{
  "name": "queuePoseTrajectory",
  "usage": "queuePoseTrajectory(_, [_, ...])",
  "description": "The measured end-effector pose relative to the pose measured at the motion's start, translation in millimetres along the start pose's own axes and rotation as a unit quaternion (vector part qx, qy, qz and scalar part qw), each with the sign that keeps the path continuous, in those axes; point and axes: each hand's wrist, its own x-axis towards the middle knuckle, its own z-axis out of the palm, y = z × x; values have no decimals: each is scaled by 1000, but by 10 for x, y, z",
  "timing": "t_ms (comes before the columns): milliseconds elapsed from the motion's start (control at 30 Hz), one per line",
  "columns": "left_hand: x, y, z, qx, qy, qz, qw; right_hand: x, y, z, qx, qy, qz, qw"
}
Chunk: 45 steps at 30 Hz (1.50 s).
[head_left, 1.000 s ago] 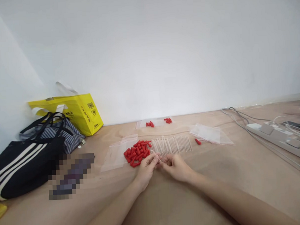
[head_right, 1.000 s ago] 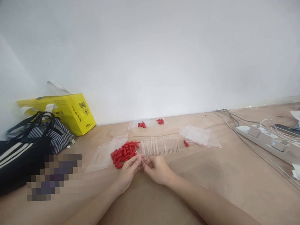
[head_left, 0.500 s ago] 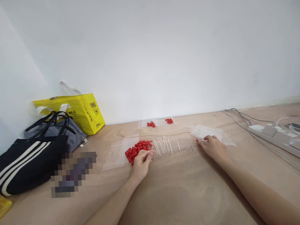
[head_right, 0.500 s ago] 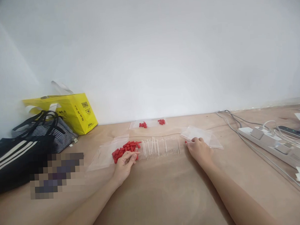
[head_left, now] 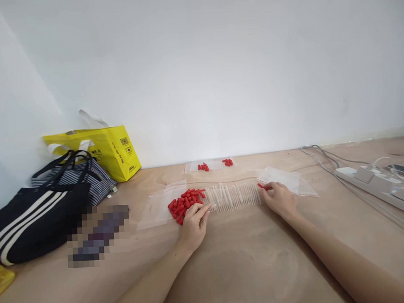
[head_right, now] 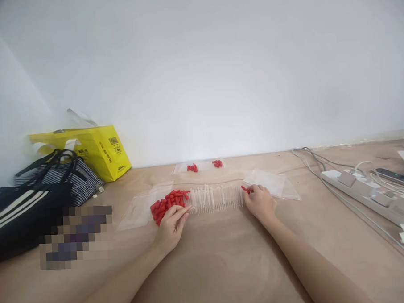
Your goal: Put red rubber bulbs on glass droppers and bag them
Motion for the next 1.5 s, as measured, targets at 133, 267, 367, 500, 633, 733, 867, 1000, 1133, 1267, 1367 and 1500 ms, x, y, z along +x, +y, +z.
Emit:
queuePoseTrajectory(133, [55,-34,19,-4,-11,-4,1000,-113,-220,62,168,2,-194,967])
queuePoseTrajectory(267, [96,-28,22,-14,-27,-8,999,-258,-498,197,215,-50,-320,921])
queuePoseTrajectory(367, [92,-17,13,-18,-38,-11,999,-369,-626,287,205,-69,-336,917])
queuePoseTrajectory(500, [72,-29,8,-14,-49,-7,999,-477,-683,313,162,-83,-351,919])
queuePoseTrajectory(633, [62,-41,12,-7,-64,4,998,-501,-692,290,151,-91,-351,920])
queuePoseTrajectory(733, [58,-40,13,-24,-60,-6,998,-481,-678,296,161,-88,-339,923])
queuePoseTrajectory(867, [58,-41,13,-26,-49,-14,998,-457,-644,310,186,-93,-330,921])
queuePoseTrajectory(1000, [63,-59,19,-5,-54,-2,999,-454,-629,303,206,-104,-339,912])
queuePoseTrajectory(1133, [64,-73,26,14,-57,11,998,-453,-630,297,220,-112,-349,904])
queuePoseTrajectory(1267, [67,-72,26,30,-60,23,998,-449,-628,305,227,-122,-353,900])
queuePoseTrajectory(1367, [70,-81,26,39,-60,31,997,-452,-631,308,226,-125,-346,902])
queuePoseTrajectory(1500, [64,-110,29,67,-60,59,994,-467,-642,303,208,-113,-345,908])
